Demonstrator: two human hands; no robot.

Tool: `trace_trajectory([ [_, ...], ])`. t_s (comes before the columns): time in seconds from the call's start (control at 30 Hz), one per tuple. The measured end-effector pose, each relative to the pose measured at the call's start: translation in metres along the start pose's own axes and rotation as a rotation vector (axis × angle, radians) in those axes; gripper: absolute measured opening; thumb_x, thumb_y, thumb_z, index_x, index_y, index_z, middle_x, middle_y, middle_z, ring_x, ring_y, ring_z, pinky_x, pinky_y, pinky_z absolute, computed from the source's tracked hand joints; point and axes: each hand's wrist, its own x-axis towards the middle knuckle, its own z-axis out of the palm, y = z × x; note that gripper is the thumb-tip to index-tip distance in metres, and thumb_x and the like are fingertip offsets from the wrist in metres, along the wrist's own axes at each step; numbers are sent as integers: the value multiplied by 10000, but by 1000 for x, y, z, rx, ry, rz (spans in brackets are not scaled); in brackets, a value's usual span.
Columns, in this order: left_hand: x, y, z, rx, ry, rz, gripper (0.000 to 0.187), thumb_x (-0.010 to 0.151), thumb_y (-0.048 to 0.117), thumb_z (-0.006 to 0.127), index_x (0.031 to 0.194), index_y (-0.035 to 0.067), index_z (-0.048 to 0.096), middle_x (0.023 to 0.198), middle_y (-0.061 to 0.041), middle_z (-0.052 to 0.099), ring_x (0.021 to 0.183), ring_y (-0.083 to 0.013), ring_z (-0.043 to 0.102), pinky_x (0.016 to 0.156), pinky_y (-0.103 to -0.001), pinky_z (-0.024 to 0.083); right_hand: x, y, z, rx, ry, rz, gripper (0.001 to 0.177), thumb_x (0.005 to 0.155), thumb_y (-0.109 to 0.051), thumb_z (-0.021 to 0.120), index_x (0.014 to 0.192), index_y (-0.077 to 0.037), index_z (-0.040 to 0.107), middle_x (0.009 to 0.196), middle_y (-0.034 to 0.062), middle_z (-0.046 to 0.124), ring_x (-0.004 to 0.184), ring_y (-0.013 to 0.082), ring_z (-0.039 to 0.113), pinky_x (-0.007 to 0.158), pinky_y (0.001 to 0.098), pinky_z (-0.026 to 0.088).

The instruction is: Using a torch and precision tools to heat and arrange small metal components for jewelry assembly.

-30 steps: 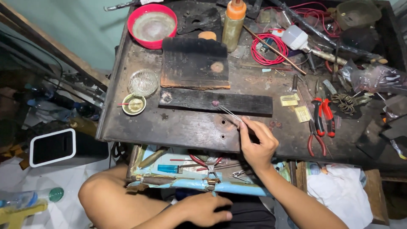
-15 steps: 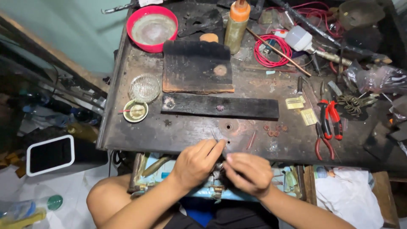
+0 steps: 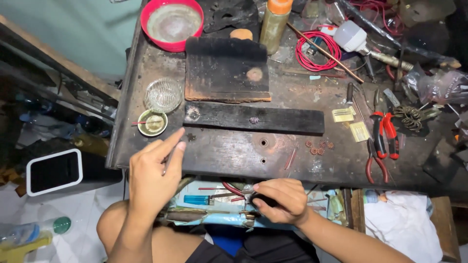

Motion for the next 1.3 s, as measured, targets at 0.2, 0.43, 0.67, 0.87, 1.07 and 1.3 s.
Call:
trace_trajectory([
  [0.2, -7, 3, 8, -94, -27, 99, 240, 979, 147, 666, 1177, 104, 795, 691, 8, 460, 567, -144, 464, 576, -285, 413, -2, 0, 1, -26, -18, 12, 182, 920, -161, 701, 877, 13, 731, 744, 96, 732, 610, 205, 740, 543, 265, 579],
  [0.43, -7, 0, 7, -159, -118, -131, 224, 895, 206, 755, 1092, 153, 847, 687, 41, 607, 596, -85, 515, 647, -236, 423, -2, 0, 0, -9, -19, 25, 164, 908, -142, 715, 877, 18, 732, 753, 102, 742, 619, 208, 748, 541, 262, 575],
  [0.67, -6, -5, 0, -60, -94, -98, 157, 927, 219, 708, 960, 129, 832, 812, 7, 746, 701, -113, 673, 663, -243, 519, 0, 0, 1, -17, -15, 28, 167, 914, -144, 705, 863, 12, 736, 748, 96, 745, 608, 199, 750, 524, 255, 573],
  [0.87, 2, -22, -9, -7, -174, -42, 89, 890, 168, 737, 933, 113, 792, 823, -18, 774, 566, -94, 722, 648, -241, 536, 2, 1, -1, -33, -21, 31, 155, 916, -136, 699, 866, 8, 727, 763, 96, 741, 622, 202, 748, 533, 258, 563],
  [1.07, 13, -43, 1, -101, -224, -92, 63, 903, 114, 710, 942, 65, 721, 928, -58, 766, 669, -130, 802, 633, -236, 596, 1, 3, -1, -34, -4, 44, 149, 910, -132, 699, 857, 4, 728, 789, 92, 757, 630, 196, 756, 545, 260, 596],
  [1.3, 37, -6, 33, -142, -12, 336, 88, 1010, 39, 570, 983, 15, 650, 918, -93, 652, 789, -224, 595, 756, -331, 460, 4, 3, 0, -28, -8, 40, 142, 910, -123, 702, 874, 12, 725, 774, 102, 748, 624, 203, 749, 556, 264, 605],
])
